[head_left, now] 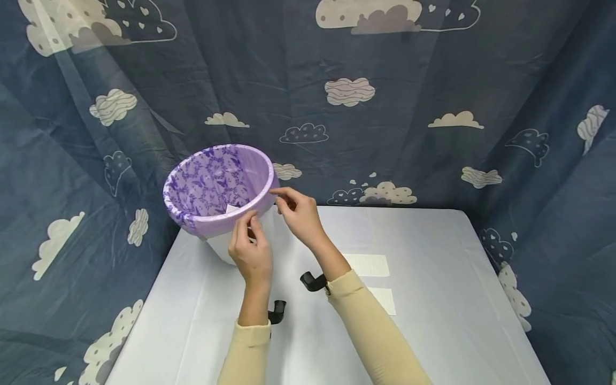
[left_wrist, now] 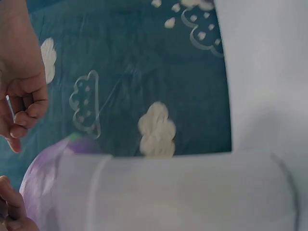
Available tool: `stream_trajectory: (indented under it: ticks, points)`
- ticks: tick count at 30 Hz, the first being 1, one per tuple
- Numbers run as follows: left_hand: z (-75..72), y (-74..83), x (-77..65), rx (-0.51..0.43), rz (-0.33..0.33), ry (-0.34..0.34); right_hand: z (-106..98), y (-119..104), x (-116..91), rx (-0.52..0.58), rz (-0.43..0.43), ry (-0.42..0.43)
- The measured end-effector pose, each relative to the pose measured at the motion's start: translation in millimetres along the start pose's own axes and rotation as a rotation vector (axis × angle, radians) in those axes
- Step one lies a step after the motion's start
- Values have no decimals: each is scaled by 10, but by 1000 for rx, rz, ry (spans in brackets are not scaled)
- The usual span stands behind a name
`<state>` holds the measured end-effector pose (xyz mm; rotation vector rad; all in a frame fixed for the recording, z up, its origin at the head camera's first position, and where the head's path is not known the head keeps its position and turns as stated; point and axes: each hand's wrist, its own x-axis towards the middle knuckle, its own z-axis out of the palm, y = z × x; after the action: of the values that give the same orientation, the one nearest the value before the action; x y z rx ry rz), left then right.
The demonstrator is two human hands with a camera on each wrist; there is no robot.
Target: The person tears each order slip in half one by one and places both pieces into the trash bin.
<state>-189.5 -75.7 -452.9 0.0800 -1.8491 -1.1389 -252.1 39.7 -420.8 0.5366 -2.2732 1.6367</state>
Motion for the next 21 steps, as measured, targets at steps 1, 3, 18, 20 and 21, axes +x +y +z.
stream_trajectory:
  ticks: [1,3,18,20,21]
  points:
    - [27,-15,-46,0,0,-18,-30,38,-40,6,15,11]
    - [85,-50,-150,-3,-8,-53,-89,119,-132,20,50,27]
    - [425,-204,-775,18,-70,-316,-511,743,-946,17,301,124]
    - [456,-212,-852,22,-83,-367,-573,818,-1040,9,326,134]
    - [473,-219,-892,28,-91,-388,-605,854,-1084,4,338,139]
